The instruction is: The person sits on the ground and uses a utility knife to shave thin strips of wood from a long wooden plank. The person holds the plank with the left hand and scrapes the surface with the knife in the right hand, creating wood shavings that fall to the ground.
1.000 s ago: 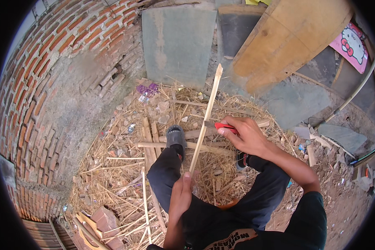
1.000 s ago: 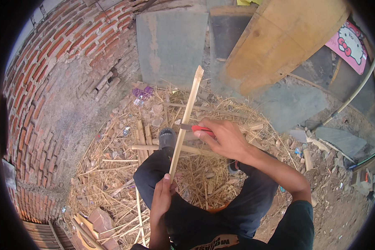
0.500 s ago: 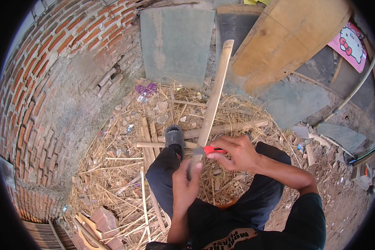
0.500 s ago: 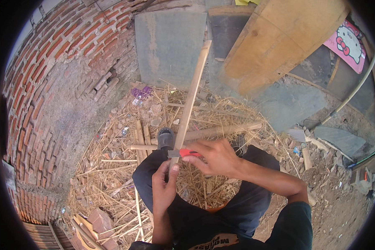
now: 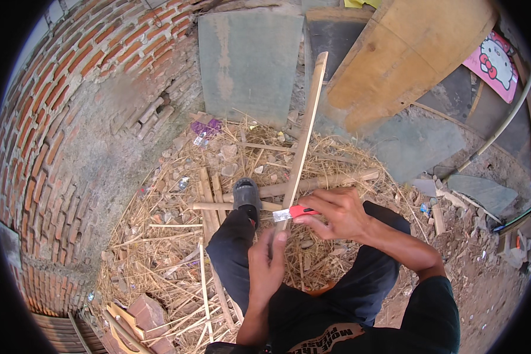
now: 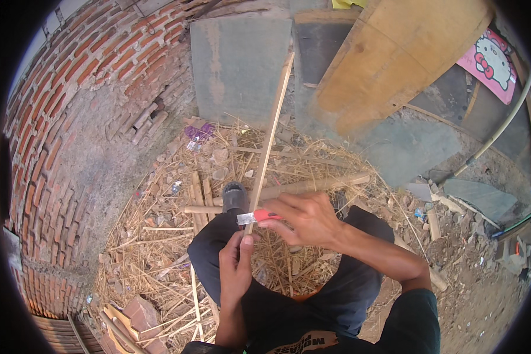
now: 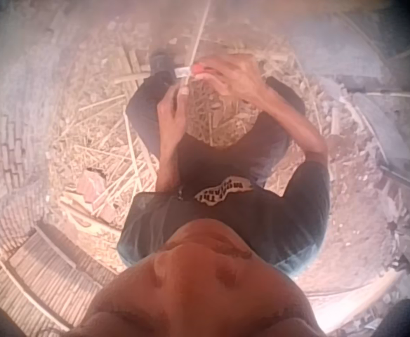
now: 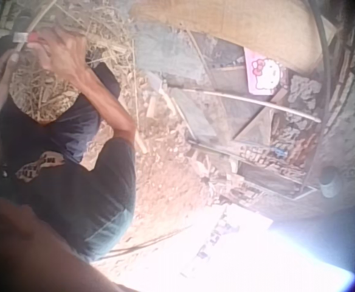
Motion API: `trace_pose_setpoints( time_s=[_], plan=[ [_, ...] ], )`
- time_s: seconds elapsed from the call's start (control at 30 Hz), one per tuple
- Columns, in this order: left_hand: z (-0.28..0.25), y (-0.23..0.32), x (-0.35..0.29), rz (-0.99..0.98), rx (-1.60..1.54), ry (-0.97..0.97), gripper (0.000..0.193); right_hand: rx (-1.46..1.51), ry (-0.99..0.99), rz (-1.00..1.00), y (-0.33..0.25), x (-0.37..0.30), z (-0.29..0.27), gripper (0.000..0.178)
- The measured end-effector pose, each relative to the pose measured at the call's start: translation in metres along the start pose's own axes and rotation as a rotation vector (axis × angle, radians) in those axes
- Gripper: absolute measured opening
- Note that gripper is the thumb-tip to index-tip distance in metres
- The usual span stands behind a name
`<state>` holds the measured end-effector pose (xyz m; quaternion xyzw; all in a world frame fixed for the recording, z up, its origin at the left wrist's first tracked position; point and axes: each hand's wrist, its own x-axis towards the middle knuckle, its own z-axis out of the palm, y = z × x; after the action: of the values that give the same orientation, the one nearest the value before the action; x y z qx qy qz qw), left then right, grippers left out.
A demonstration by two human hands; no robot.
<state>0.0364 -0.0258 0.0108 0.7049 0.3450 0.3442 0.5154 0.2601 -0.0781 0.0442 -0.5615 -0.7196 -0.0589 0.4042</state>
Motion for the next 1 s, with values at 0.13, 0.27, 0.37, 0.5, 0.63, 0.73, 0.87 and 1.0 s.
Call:
trace_pose_setpoints(
  time_s=[0.13,0.27,0.37,0.5,0.63,0.73,0.87,1.0],
  plan=[
    [-0.006,-0.008,-0.016,-0.057,0.055,-0.035,0.031,-0.045,0.175,0.142,0.030,0.005,-0.009,0.025],
    [-0.010,-0.004,-0.035,-0.104,0.060,-0.065,0.031,-0.119,0.249,0.264,0.061,0.018,-0.032,0.027],
    [-0.015,-0.012,-0.037,-0.100,0.059,-0.049,0.032,-0.096,0.242,0.267,0.063,0.019,-0.027,0.027],
    [-0.024,-0.023,-0.060,-0.177,0.105,-0.124,0.034,-0.081,0.369,0.492,0.101,0.039,-0.054,0.034],
    [-0.033,-0.021,-0.079,-0.265,0.104,-0.228,0.035,-0.120,0.397,0.675,0.143,0.037,-0.092,0.042],
    [-0.036,-0.029,-0.071,-0.290,0.063,-0.189,0.039,-0.063,0.143,0.684,0.108,0.032,-0.079,0.040],
    [-0.032,-0.039,-0.047,-0.316,0.062,-0.176,0.045,0.101,-0.058,0.548,0.027,0.013,-0.043,0.030],
    [-0.020,-0.023,-0.031,-0.221,0.056,-0.185,0.046,0.057,-0.060,0.190,0.002,-0.022,0.000,0.029]
  ],
)
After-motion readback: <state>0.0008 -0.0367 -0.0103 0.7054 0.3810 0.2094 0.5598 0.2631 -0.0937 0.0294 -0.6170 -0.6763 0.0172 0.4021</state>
